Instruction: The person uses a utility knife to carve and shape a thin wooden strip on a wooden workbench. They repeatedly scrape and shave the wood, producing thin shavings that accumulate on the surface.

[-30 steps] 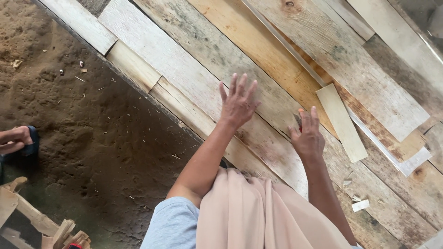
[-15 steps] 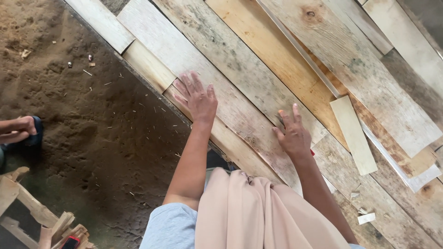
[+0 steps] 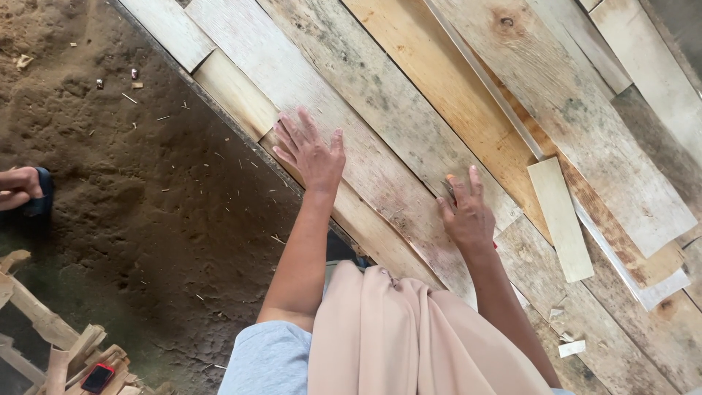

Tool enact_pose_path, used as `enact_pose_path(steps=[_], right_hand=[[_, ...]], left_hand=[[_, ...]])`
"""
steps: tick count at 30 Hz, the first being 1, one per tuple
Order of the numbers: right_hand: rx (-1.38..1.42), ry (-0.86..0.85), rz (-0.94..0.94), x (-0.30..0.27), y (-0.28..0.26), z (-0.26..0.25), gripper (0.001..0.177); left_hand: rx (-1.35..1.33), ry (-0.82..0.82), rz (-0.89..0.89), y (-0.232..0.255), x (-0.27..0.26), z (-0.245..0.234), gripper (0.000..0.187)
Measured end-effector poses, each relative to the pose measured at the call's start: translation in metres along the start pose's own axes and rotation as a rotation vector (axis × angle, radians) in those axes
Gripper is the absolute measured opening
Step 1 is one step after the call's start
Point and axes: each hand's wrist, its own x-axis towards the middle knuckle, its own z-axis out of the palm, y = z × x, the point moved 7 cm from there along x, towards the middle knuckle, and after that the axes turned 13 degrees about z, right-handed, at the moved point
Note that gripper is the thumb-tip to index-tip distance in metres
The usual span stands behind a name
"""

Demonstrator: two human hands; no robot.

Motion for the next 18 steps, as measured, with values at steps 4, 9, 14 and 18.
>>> enact_pose_path(steps=[4, 9, 14, 18], right_hand=[[-0.005, 0.013, -0.006, 0.001, 0.003, 0.004, 0.046], [0.017, 0.038, 0.064, 0.004, 0.023, 0.013, 0.054], [0.015, 0.009, 0.140, 0.000, 0.027, 0.004, 0.064], [0.012, 0.020, 0.149, -0.005, 0.022, -0.003, 0.066]], left_hand=[[-0.006, -0.007, -0.002, 0.002, 0.001, -0.003, 0.084], [0.100, -0.185, 0.111, 0.035, 0.009, 0.000, 0.075], [0.120, -0.205, 0.334, 0.069, 0.012, 0.026, 0.078], [0.138, -0.178, 0.361, 0.071, 0.016, 0.040, 0.083]])
